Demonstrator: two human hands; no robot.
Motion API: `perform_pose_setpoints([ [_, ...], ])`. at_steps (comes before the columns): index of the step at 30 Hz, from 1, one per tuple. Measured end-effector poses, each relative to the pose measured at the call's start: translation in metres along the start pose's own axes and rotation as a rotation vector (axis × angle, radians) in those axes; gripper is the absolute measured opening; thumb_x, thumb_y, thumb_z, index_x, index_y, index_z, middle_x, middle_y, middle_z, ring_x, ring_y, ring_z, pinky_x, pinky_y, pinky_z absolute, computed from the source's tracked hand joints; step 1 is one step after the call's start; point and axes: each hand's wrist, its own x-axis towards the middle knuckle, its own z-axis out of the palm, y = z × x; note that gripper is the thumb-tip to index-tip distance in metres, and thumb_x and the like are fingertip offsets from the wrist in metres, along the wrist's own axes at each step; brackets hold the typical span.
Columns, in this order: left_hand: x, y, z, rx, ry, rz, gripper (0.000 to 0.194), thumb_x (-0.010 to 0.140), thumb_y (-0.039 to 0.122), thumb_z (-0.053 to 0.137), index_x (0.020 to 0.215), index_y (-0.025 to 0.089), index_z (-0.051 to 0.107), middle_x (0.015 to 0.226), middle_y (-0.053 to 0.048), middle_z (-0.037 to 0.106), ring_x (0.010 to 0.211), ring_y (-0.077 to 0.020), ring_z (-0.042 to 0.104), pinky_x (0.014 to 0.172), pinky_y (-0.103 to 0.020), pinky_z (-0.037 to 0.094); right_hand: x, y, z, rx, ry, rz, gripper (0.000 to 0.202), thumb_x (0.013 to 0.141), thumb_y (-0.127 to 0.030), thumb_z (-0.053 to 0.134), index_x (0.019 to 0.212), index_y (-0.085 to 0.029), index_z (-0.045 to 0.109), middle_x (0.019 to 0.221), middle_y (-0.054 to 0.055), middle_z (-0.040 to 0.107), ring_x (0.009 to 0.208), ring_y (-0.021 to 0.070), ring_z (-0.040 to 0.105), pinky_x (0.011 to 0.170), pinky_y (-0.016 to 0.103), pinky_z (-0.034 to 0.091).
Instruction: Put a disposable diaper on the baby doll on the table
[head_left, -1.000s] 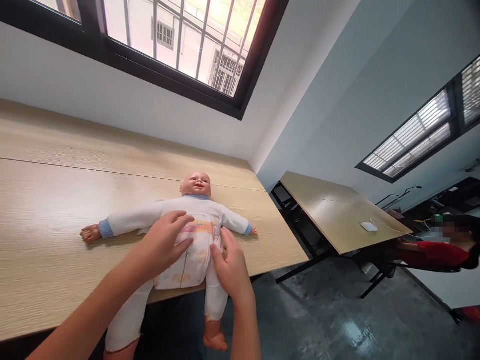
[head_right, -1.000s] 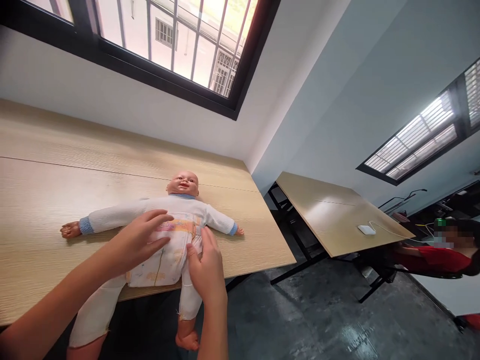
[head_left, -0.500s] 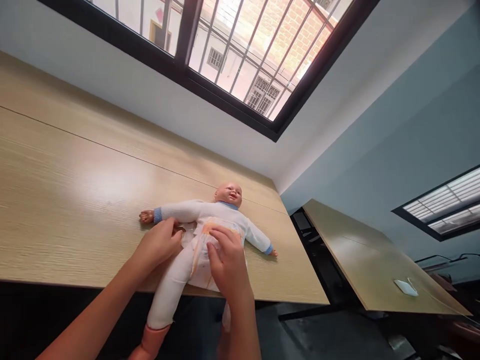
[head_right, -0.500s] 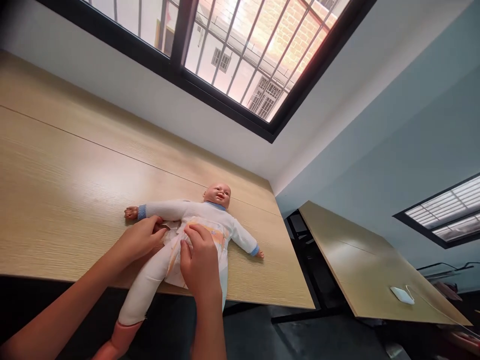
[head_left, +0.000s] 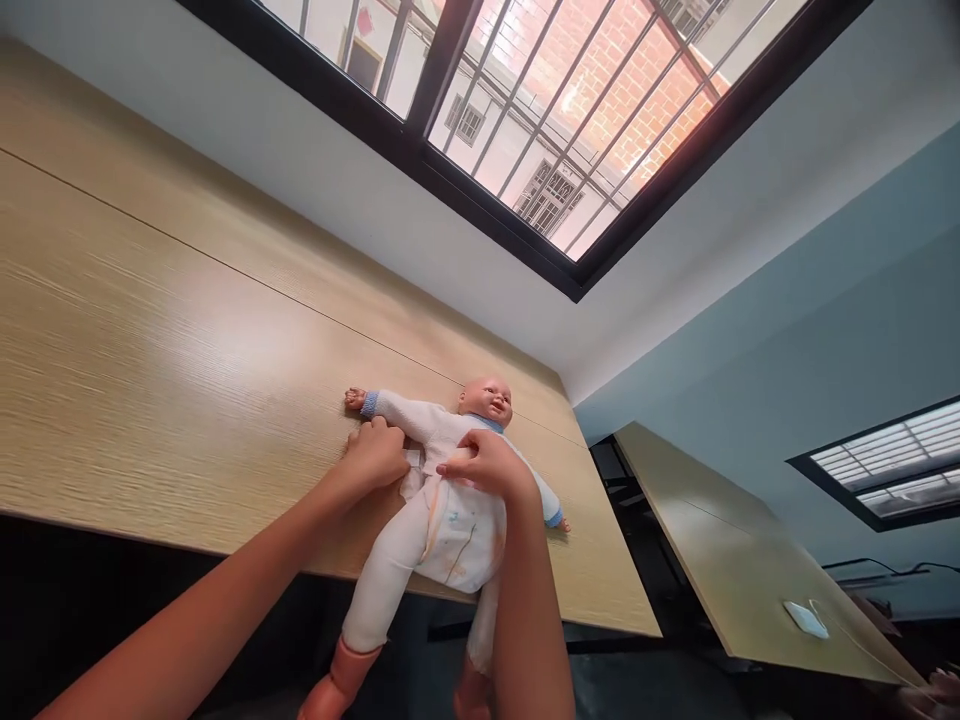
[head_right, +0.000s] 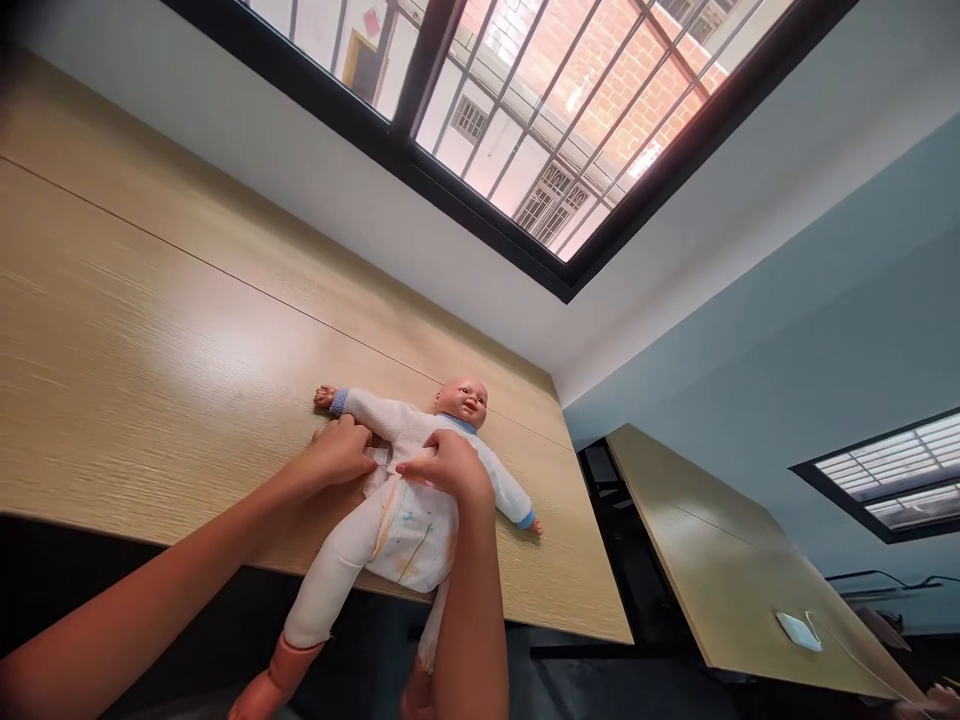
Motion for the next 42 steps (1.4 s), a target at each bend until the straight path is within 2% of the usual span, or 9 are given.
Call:
perform_pose_setpoints([
  [4,0.002,-0.006,0.002,-0.023,-0.005,0.050,0.008,0.079,0.025,0.065,0.077,0.018,0.068,0.099,-0.014,0.070,0.091,-0.0312,0.065,0.077,-0.036,0.039,0.018,0.002,-0.011,0.107,-0.170,-0.145,0.032,0.071,-0.038,0.083,0.073,-0.018,0.058,0.066,-0.006,0.047,0.061,0.0099,0.042,0.054,0.025,0.027],
  [10,0.002,-0.015,0.001,-0.156,0.034,0.100,0.017,0.080,0.029,0.064,0.067,0.020,0.058,0.075,-0.004,0.069,0.073,-0.0229,0.062,0.067,-0.034,0.030,0.028,-0.010,-0.022,0.001,-0.356,-0.189,0.030,0.081,-0.046,0.075,0.082,-0.017,0.073,0.066,-0.004,0.054,0.060,0.0109,0.043,0.055,0.026,0.029],
  [13,-0.008,-0.010,-0.003,-0.216,0.138,0.103,0.015,0.086,0.029,0.060,0.074,0.020,0.058,0.083,-0.006,0.071,0.081,-0.0237,0.063,0.070,-0.033,0.034,0.032,-0.016,-0.026,-0.087,-0.341,-0.132,0.022,0.075,-0.037,0.078,0.076,-0.016,0.073,0.066,-0.002,0.057,0.063,0.0118,0.046,0.056,0.027,0.031],
  [16,-0.024,0.005,-0.008,-0.386,0.230,0.154,0.018,0.094,0.032,0.053,0.082,0.020,0.059,0.091,-0.007,0.070,0.086,-0.0224,0.063,0.073,-0.032,0.039,0.035,-0.013,-0.028,0.075,-0.376,-0.186,0.018,0.072,-0.030,0.078,0.082,-0.016,0.072,0.074,-0.001,0.063,0.068,0.0131,0.052,0.061,0.026,0.037],
  [22,-0.034,0.029,-0.006,-1.018,-0.413,0.220,0.033,0.083,0.047,0.073,0.074,0.019,0.058,0.065,0.003,0.047,0.054,-0.0123,0.040,0.050,-0.027,0.026,0.034,0.000,-0.028,0.321,-0.367,-0.295,0.034,0.074,-0.043,0.085,0.086,-0.017,0.066,0.077,-0.001,0.059,0.071,0.0134,0.051,0.065,0.027,0.039],
  [25,-0.028,0.026,0.001,-1.055,-0.485,0.230,0.046,0.081,0.055,0.075,0.066,0.020,0.050,0.059,0.005,0.035,0.050,-0.0088,0.028,0.049,-0.027,0.018,0.031,0.002,-0.028,0.328,-0.356,-0.267,0.040,0.078,-0.053,0.081,0.086,-0.018,0.065,0.078,-0.001,0.057,0.071,0.0132,0.048,0.065,0.027,0.038],
  [32,-0.019,0.009,0.016,-1.124,-0.280,0.156,0.052,0.078,0.070,0.061,0.074,0.023,0.043,0.065,0.005,0.041,0.054,-0.0104,0.035,0.050,-0.026,0.029,0.030,0.004,-0.032,0.102,-0.352,-0.160,0.060,0.089,-0.072,0.064,0.066,-0.020,0.044,0.065,-0.007,0.027,0.062,0.0101,0.023,0.058,0.028,0.019],
  [38,-0.018,-0.001,0.012,-0.925,-0.108,0.206,0.042,0.087,0.059,0.055,0.070,0.021,0.048,0.070,0.000,0.051,0.066,-0.0169,0.047,0.061,-0.029,0.037,0.052,-0.001,-0.011,0.190,-0.332,-0.226,0.047,0.079,-0.060,0.074,0.074,-0.016,0.061,0.068,-0.005,0.044,0.065,0.0103,0.035,0.060,0.026,0.028],
  [42,-0.015,-0.021,0.006,-0.684,0.009,0.172,0.027,0.095,0.038,0.049,0.077,0.020,0.058,0.082,-0.007,0.065,0.078,-0.0234,0.057,0.071,-0.032,0.039,0.063,0.003,0.005,0.223,-0.272,-0.180,0.035,0.077,-0.049,0.074,0.080,-0.016,0.065,0.073,-0.003,0.054,0.067,0.0110,0.043,0.063,0.024,0.034],
])
